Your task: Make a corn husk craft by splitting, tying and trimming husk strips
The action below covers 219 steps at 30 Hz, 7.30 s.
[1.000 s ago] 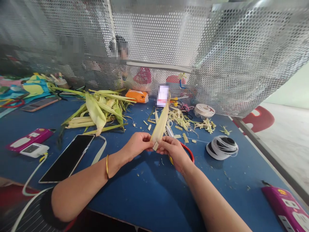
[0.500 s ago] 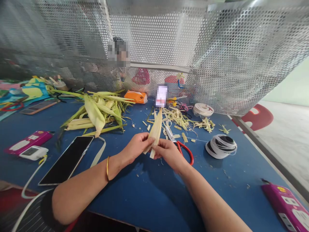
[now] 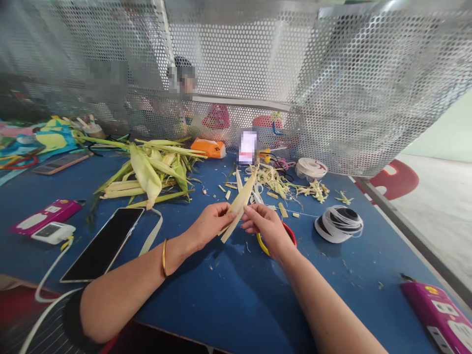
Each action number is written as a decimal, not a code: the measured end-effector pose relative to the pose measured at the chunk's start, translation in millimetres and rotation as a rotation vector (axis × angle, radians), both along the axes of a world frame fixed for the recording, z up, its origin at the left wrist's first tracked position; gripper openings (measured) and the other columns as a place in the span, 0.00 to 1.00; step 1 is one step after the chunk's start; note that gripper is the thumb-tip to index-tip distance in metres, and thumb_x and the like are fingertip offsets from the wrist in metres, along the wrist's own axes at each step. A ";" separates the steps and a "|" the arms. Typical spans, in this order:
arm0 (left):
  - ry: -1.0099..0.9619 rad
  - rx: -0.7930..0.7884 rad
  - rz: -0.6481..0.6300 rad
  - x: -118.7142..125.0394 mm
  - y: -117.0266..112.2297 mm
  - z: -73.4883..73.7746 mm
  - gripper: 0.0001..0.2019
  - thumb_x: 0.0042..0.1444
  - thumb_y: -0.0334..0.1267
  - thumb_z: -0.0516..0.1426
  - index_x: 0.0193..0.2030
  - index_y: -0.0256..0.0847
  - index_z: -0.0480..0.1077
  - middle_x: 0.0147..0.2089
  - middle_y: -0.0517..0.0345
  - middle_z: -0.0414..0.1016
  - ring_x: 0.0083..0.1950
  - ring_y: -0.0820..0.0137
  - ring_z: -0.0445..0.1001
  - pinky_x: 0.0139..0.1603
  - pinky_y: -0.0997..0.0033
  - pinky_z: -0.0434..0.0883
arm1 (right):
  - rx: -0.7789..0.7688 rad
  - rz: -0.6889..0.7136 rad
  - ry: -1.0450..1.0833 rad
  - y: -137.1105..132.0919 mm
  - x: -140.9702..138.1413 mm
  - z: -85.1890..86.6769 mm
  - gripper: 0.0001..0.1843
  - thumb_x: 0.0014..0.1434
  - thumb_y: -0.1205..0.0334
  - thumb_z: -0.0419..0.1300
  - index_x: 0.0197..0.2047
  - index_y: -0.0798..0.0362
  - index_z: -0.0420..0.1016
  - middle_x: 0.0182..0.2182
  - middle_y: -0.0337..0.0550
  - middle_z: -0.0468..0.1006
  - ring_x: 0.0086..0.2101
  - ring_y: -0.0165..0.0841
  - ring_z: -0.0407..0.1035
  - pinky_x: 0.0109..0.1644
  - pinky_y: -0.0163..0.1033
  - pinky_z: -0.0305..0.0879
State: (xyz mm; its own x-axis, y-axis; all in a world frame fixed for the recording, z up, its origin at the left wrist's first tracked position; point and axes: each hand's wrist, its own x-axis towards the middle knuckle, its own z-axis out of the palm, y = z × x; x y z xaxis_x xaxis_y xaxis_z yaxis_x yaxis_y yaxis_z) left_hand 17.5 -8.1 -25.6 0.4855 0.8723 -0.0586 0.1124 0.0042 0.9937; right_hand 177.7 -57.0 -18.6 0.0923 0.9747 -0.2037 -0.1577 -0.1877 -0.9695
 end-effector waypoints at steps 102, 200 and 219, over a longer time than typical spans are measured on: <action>-0.050 -0.285 0.368 -2.9 17.5 5.7 0.09 0.51 0.37 0.61 0.24 0.37 0.68 0.22 0.62 0.67 0.20 0.78 0.63 0.19 0.77 0.61 | 0.170 -0.178 0.065 -7.6 17.8 22.4 0.12 0.47 0.51 0.66 0.25 0.52 0.77 0.17 0.34 0.57 0.19 0.27 0.53 0.23 0.36 0.50; -0.275 -0.483 0.058 4.1 0.5 2.5 0.16 0.52 0.46 0.62 0.25 0.38 0.64 0.19 0.69 0.53 0.20 0.80 0.52 0.23 0.75 0.53 | 0.030 0.015 0.408 -5.0 -19.1 -9.9 0.09 0.51 0.57 0.67 0.27 0.54 0.75 0.25 0.39 0.75 0.27 0.30 0.69 0.34 0.35 0.67; -0.178 -0.148 0.014 1.6 3.1 5.0 0.11 0.47 0.42 0.63 0.25 0.36 0.70 0.23 0.62 0.70 0.26 0.75 0.67 0.34 0.71 0.67 | 0.026 0.044 -0.024 -7.1 -24.1 -17.5 0.21 0.52 0.42 0.65 0.28 0.53 0.72 0.22 0.37 0.74 0.22 0.28 0.68 0.30 0.35 0.67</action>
State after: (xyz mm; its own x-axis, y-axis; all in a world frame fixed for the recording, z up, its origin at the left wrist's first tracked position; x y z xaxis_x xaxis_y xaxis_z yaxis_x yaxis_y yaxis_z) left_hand 19.1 -5.0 -20.7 0.4878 0.8671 -0.1011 -0.0660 0.1522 0.9861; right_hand 153.7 -64.1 -36.1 0.0538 0.9828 -0.1765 -0.1267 -0.1686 -0.9775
